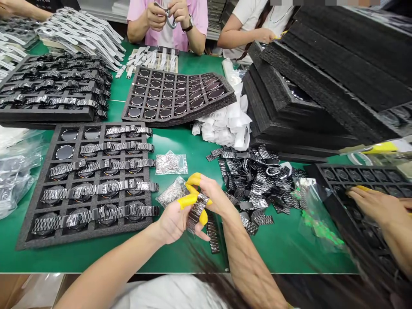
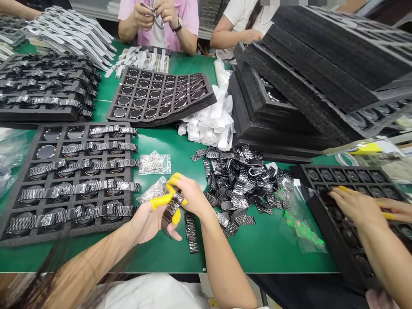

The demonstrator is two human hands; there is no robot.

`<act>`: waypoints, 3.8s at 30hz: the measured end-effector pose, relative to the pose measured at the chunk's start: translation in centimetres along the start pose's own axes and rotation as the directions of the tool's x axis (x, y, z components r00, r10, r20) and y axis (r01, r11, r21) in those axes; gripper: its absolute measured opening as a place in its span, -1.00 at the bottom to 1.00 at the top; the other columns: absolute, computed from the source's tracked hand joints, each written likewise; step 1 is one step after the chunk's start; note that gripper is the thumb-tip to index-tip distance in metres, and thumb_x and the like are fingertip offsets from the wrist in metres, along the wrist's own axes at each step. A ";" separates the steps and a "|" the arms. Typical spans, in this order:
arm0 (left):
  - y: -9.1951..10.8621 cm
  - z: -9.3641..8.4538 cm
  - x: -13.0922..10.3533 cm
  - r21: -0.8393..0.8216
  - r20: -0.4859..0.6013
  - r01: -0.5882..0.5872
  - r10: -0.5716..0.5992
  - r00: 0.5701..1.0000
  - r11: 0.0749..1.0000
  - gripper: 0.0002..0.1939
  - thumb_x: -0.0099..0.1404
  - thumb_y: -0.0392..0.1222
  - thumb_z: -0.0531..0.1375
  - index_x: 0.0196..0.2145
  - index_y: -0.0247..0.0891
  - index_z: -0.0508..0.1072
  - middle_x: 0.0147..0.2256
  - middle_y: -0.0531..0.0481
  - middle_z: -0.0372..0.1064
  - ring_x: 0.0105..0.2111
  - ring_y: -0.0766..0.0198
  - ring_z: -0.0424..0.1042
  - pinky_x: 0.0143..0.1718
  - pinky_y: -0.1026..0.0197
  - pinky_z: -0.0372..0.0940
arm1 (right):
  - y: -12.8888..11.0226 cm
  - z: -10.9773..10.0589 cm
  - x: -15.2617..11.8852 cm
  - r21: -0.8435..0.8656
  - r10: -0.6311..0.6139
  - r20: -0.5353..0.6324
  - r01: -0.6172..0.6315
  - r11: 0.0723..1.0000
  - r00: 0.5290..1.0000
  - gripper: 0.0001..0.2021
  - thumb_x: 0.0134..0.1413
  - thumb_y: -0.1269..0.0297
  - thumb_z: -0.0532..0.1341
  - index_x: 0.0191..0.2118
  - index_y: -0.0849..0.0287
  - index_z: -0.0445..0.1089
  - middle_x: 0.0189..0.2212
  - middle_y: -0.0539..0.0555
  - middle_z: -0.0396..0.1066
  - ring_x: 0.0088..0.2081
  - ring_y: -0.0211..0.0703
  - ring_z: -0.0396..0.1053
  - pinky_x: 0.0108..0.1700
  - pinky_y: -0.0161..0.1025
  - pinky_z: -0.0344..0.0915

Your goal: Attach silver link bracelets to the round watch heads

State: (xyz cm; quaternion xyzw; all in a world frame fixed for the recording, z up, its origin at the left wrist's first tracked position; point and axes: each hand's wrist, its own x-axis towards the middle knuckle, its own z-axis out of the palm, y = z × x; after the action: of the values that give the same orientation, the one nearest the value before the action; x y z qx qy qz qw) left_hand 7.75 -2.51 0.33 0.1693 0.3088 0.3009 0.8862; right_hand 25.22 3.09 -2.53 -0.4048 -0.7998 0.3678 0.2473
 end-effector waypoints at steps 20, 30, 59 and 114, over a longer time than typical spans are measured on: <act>0.3 0.2 0.0 -0.034 -0.083 -0.052 0.049 0.995 0.998 -0.35 -0.03 0.22 0.54 -0.20 -0.23 0.39 -0.46 0.02 0.58 -0.63 0.22 0.51 -0.57 0.15 0.51 | 0.8 0.5 0.4 0.114 0.010 -0.415 0.041 0.993 0.910 -0.92 0.33 0.32 0.30 -0.22 0.10 0.56 -0.30 0.06 0.54 -0.36 -0.17 0.39 -0.41 -0.26 0.27; 0.2 0.3 0.1 0.059 -0.323 -0.127 0.140 0.936 0.990 -0.26 0.03 0.37 0.47 -0.06 -0.17 0.35 -0.70 0.31 0.25 -0.83 0.49 -0.15 -0.81 0.36 0.11 | -0.9 0.8 -0.3 0.091 -0.168 -0.591 0.273 0.958 0.789 -0.86 0.35 0.44 0.27 -0.21 0.06 0.53 -0.31 0.07 0.55 -0.35 -0.15 0.44 -0.40 -0.23 0.34; -1.3 0.5 0.6 -0.392 -0.165 -0.053 -0.014 0.986 0.919 -0.72 0.43 -0.01 0.27 -0.23 -0.33 0.52 -0.38 -0.03 0.40 -0.48 0.32 0.34 -0.28 0.18 0.42 | -1.2 0.9 -0.9 -0.085 -0.211 -0.678 0.210 0.974 0.704 -0.90 0.34 0.29 0.29 -0.24 0.01 0.55 -0.36 0.10 0.59 -0.36 -0.03 0.53 -0.40 -0.09 0.49; 0.7 -0.7 0.0 -0.084 0.050 -0.105 0.110 0.993 0.991 -0.16 0.30 0.56 0.05 -0.21 -0.38 0.60 -0.50 -0.05 0.40 -0.76 0.47 0.08 -0.71 0.34 -0.13 | -1.3 -1.1 -0.3 0.563 -0.223 -0.046 0.210 0.799 0.974 -0.62 0.24 -0.17 0.38 -0.16 0.06 0.63 -0.12 0.17 0.60 -0.06 0.01 0.57 -0.07 -0.03 0.58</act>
State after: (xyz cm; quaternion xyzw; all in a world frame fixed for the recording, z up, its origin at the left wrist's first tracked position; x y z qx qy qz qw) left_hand 6.97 -1.89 0.18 0.1580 0.2624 0.3556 0.8830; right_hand 25.51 2.75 -0.86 -0.2155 -0.6988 0.5616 0.3871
